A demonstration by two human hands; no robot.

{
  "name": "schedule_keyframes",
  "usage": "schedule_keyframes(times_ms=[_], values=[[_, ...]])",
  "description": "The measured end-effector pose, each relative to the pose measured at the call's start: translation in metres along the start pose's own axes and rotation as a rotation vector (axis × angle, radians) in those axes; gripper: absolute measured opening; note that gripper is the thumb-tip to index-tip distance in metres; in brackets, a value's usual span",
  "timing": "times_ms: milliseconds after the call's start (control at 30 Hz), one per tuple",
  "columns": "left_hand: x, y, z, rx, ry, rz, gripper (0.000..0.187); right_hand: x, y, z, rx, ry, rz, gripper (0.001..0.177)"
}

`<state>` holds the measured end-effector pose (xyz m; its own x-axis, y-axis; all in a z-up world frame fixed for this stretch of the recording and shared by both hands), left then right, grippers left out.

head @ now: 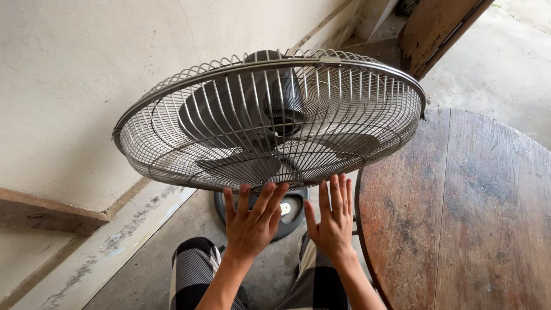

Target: The person reassembles an electric fan by first attaching the fan blades to the motor hub and then securing the front wire cage. The person aligns the cage and rotates it to lock it in place.

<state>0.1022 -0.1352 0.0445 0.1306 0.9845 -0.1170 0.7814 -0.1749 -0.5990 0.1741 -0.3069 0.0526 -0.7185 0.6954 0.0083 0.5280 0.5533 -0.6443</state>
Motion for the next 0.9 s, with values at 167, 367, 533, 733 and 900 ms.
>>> schedule_keyframes(times_ms=[167, 367, 533, 733, 900], values=[[-0.004, 0.008, 0.005, -0.025, -0.001, -0.022, 0.061, 0.002, 0.012, 0.016, 0.046, 0.06, -0.053, 0.068], [-0.005, 0.017, 0.02, -0.016, -0.051, -0.005, 0.064, 0.004, 0.025, 0.032, 0.092, 0.094, -0.082, 0.065], [-0.007, 0.023, 0.03, -0.005, -0.085, 0.017, 0.064, 0.007, 0.029, 0.04, 0.183, 0.166, -0.14, 0.068], [-0.008, 0.029, 0.042, 0.041, -0.135, 0.03, 0.063, 0.004, 0.023, 0.041, 0.229, 0.203, -0.161, 0.069], [-0.009, 0.03, 0.049, 0.066, -0.158, 0.018, 0.065, 0.003, 0.003, 0.031, 0.1, 0.204, -0.201, 0.068]])
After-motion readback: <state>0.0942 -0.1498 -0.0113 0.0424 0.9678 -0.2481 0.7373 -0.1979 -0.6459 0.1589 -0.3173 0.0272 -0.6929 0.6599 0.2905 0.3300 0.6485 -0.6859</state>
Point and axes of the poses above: each hand's wrist, its own z-axis away from the middle knuckle, its own y-axis out of the palm, x = y × z, the point moved 4 cm from there along -z, towards the middle knuckle, and after that the axes turned 7 degrees about z, right-handed, at the moved point
